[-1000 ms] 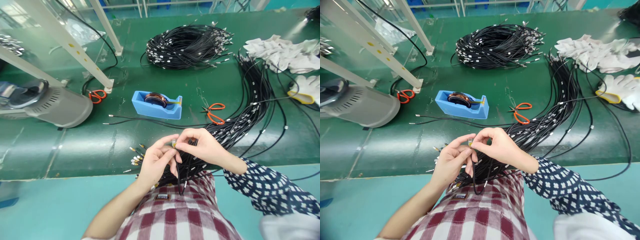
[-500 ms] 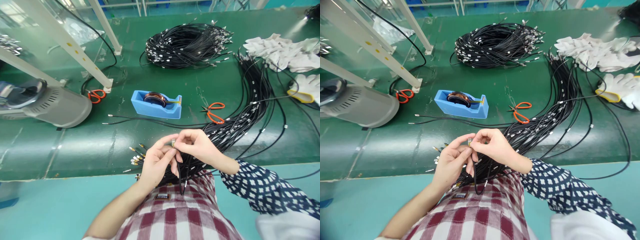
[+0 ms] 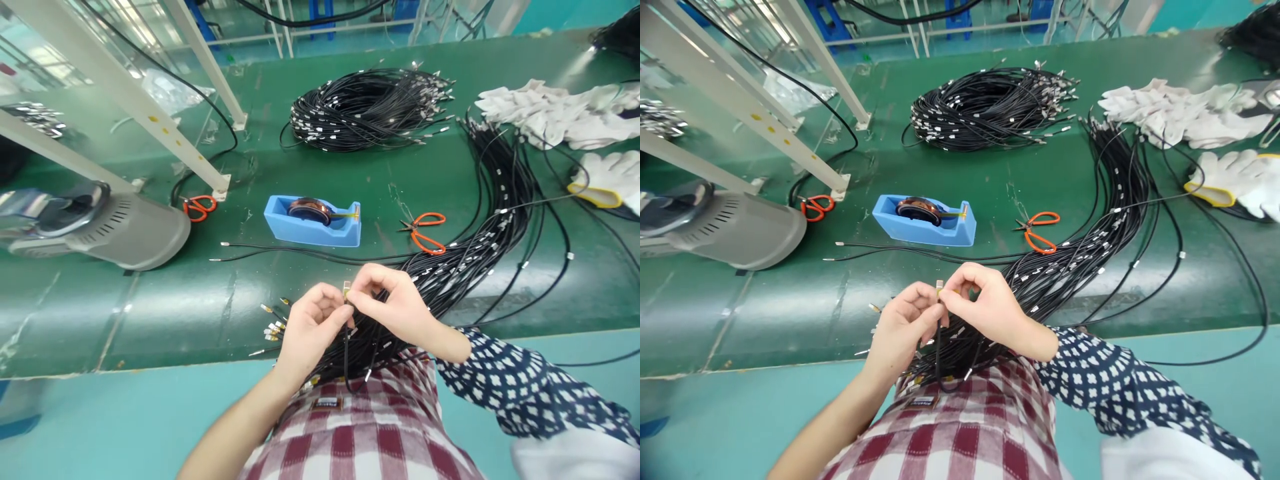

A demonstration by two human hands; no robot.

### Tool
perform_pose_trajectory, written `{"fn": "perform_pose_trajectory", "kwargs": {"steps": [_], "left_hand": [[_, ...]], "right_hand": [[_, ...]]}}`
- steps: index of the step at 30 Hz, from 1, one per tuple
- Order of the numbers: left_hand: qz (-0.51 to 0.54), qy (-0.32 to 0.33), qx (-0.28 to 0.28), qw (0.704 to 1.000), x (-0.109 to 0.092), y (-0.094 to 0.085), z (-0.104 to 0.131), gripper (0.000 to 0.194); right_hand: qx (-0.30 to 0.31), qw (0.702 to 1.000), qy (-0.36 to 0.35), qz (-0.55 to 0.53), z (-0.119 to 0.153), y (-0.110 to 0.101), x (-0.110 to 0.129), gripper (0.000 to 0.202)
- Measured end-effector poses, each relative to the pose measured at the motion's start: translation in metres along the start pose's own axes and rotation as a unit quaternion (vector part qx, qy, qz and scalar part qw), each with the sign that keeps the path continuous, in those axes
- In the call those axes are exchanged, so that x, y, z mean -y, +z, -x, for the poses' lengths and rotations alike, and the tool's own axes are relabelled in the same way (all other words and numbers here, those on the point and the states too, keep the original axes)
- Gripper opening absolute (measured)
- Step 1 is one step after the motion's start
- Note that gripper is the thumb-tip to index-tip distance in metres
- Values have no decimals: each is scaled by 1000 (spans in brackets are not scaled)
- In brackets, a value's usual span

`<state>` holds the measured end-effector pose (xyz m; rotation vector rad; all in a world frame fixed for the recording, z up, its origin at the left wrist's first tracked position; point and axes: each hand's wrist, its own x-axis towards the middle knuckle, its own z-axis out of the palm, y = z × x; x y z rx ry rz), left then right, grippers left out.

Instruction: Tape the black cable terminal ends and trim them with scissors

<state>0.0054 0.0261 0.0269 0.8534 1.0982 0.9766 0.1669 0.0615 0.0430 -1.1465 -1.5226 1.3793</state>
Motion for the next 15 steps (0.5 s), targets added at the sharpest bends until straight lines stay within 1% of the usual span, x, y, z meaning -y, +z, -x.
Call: {"fn": "perform_pose_trajectory", "kwargs": {"steps": [2,4,6,8,10,11,13,15], "left_hand": [[-2,-24,-2,1000,-2,-1,1,27],[15,-31,-9,999,-3,-1,2,25],[26,-30,-19,999,-3,0,2,25],[32,-30,-26,999,-2,1,1,25],[37,-29,-31,998,0,2,1,27],[38,-29,-33,998,0,2,1,27],[37,-27,-36,998,1,2,1,27],[32,-27,-35,999,1,1,1,25]], "right_hand": [[-8,1000,-19,19,1,-2,2,16],[9,1000,-8,8,1,-4,1,15],[44,997,40,-46,2,-6,-2,19],[70,985,95,-125,1,-8,-7,25],[75,971,133,-182,1,-9,-12,31],[71,968,142,-193,0,-9,-14,34],[57,970,142,-187,0,-9,-17,38],[46,980,119,-155,-1,-9,-19,41]]}}
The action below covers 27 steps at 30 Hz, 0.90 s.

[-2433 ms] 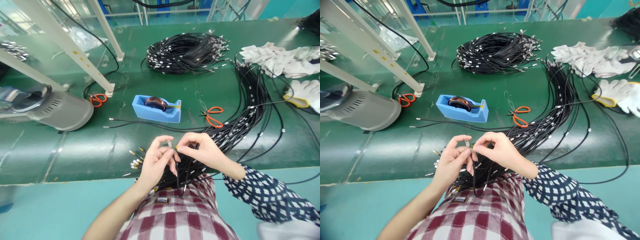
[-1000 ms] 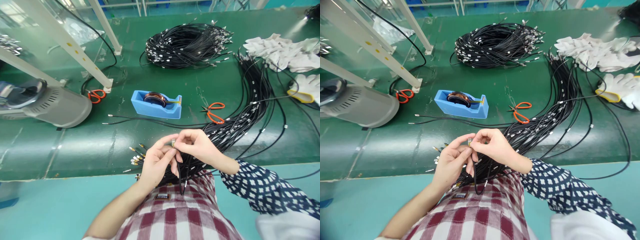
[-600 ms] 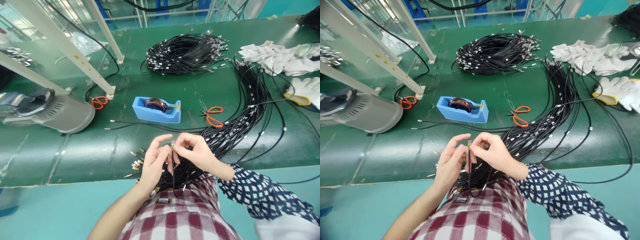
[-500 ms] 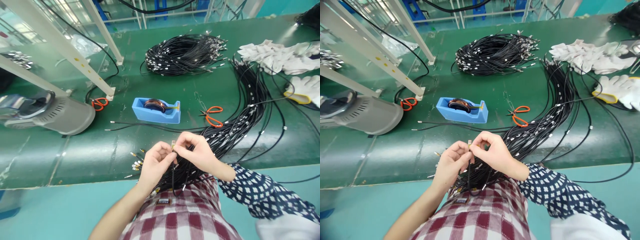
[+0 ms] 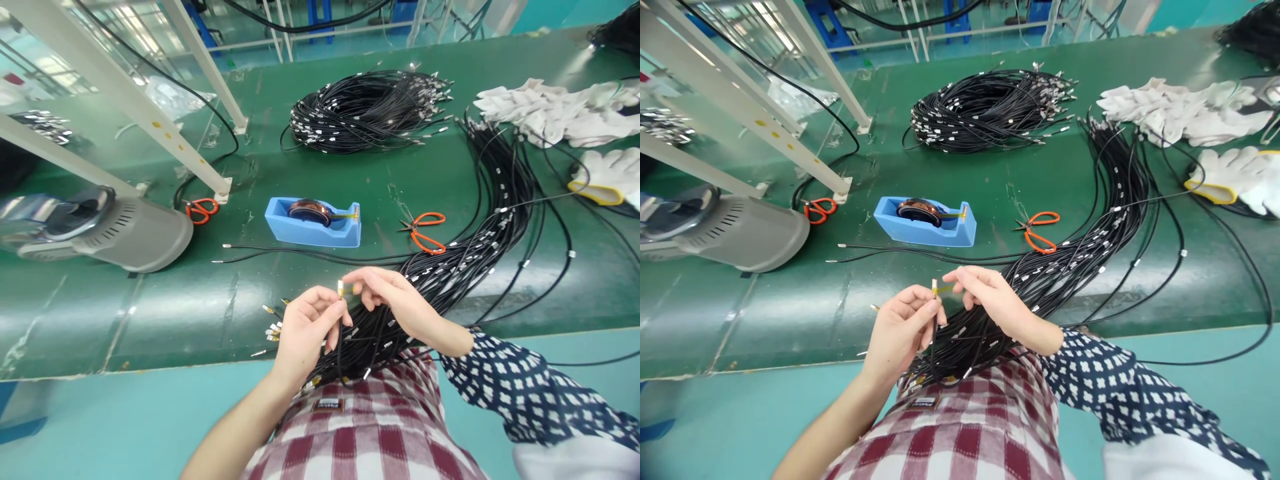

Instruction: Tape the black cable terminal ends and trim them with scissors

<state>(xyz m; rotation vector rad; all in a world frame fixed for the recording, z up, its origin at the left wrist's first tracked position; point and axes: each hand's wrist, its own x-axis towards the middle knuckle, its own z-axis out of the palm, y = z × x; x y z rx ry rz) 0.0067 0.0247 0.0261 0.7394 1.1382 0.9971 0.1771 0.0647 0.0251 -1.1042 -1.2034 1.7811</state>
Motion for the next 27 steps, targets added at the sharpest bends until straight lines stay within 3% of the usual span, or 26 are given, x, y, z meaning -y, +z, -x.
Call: {"fn": "perform_pose_trajectory", "kwargs": {"steps": [4,15,27], "left_hand": [[-3,6,7,1000,0,-1,0,25],[63,5,-6,998,5,3,1,28],[132,-8,23,991,9,6,1,27]], "right_hand": [[4,997,-55,59,-1,3,0,33],[-17,998,-56,22,-4,12,-1,22],[-23,996,-69,51,-4,12,-1,16]]}}
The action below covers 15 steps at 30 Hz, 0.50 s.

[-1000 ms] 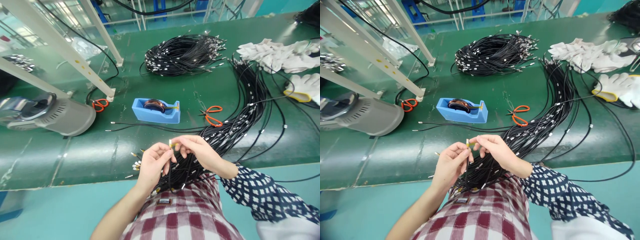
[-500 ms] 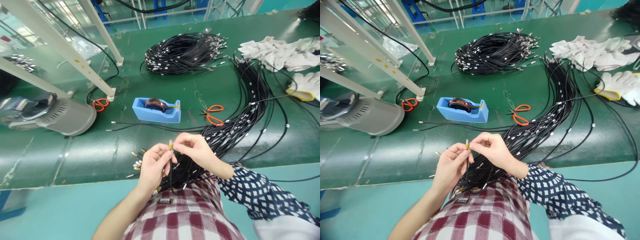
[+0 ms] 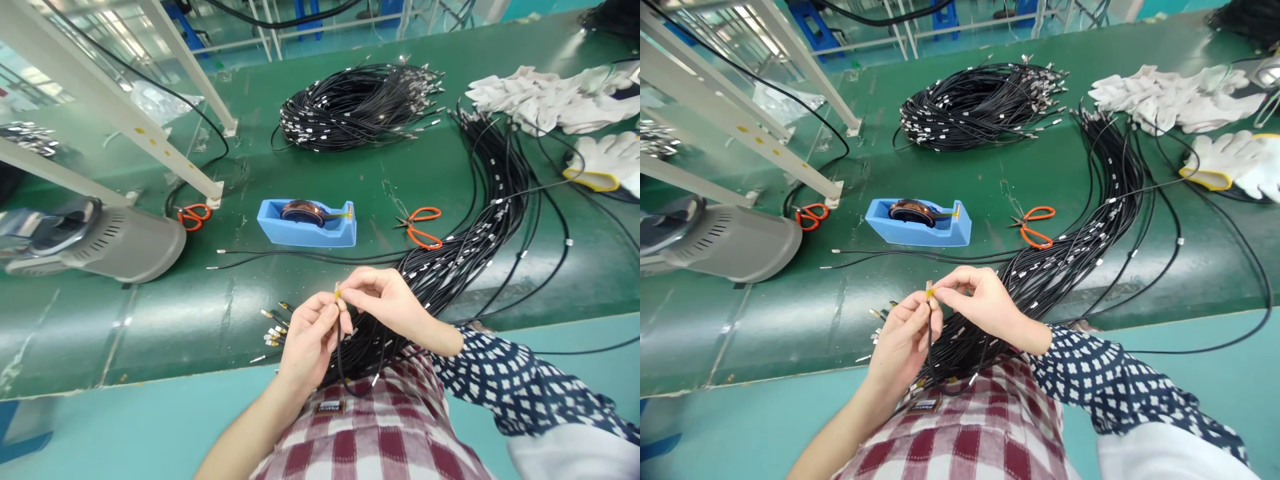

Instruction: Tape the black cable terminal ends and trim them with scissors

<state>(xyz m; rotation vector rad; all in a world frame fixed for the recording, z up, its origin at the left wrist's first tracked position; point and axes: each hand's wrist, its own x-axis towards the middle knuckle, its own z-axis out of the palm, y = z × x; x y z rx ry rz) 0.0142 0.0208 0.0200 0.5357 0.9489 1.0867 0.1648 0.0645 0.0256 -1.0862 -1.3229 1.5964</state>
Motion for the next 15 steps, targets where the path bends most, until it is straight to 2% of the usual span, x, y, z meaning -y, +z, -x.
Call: {"fn": "perform_pose_trajectory", "kwargs": {"steps": [4,10,15], "left_hand": [[3,-5,-7,1000,0,-1,-1,27],[1,0,-17,1000,-1,-2,-2,27],[20,-5,0,1000,-1,-1,2,25]], "right_hand": [[22,998,16,-57,-2,-2,0,17],[21,996,-2,-85,-2,-1,1,14],[11,995,-11,-98,-3,2,3,14]]}}
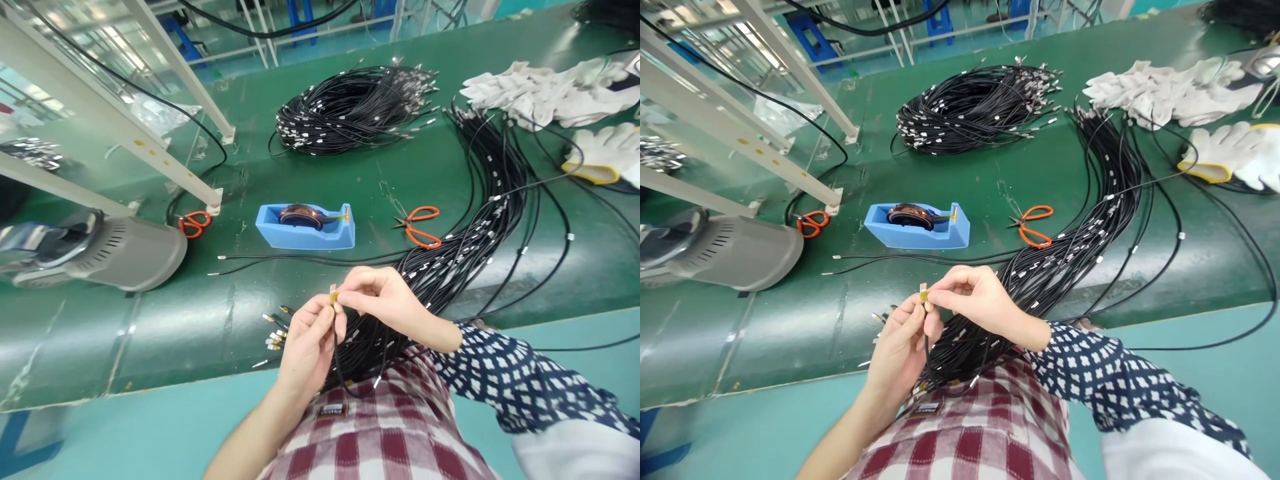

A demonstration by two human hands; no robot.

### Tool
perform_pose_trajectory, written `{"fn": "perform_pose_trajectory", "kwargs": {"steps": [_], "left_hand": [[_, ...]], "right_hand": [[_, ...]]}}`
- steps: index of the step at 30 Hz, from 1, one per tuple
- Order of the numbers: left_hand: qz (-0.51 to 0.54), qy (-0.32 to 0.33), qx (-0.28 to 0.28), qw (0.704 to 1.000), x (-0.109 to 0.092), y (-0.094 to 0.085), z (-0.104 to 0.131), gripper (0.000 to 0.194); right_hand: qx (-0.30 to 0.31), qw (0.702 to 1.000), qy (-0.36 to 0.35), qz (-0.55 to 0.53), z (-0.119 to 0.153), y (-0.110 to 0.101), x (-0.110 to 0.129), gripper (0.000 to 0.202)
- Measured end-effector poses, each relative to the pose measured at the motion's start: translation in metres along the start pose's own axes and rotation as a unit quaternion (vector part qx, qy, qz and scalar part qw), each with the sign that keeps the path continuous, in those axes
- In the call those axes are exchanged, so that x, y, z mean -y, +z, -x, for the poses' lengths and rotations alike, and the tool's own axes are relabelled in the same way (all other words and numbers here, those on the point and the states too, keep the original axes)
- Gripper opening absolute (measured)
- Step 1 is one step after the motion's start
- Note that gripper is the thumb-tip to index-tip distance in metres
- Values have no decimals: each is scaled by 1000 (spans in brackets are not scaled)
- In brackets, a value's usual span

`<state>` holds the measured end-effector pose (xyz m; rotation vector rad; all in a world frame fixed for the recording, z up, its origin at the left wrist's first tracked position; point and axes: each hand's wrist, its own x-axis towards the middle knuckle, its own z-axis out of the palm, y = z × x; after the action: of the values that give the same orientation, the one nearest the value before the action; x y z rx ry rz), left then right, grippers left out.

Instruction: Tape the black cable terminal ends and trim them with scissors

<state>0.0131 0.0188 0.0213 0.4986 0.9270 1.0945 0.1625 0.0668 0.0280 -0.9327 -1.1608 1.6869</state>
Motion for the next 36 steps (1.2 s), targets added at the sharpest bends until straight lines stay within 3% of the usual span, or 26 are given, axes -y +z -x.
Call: {"fn": "perform_pose_trajectory", "kwargs": {"steps": [6,12,19,24,29,36], "left_hand": [[56,-20,53,997,5,0,0,23],[37,-36,66,996,1,-1,-5,25],[-81,-18,-11,996,-9,-3,-4,32],[-73,-10,3,997,-6,-3,-3,31],[-68,4,4,998,-4,0,-3,30],[-77,20,-13,997,-2,2,-3,29]], "right_hand": [[32,996,15,-76,-1,3,-5,16],[1,997,6,-79,0,8,-10,26],[18,999,-25,-26,6,8,-6,23],[66,998,-10,6,3,0,0,23],[92,994,30,-46,-3,-9,-5,20],[51,995,55,-61,-4,-5,-8,22]]}}
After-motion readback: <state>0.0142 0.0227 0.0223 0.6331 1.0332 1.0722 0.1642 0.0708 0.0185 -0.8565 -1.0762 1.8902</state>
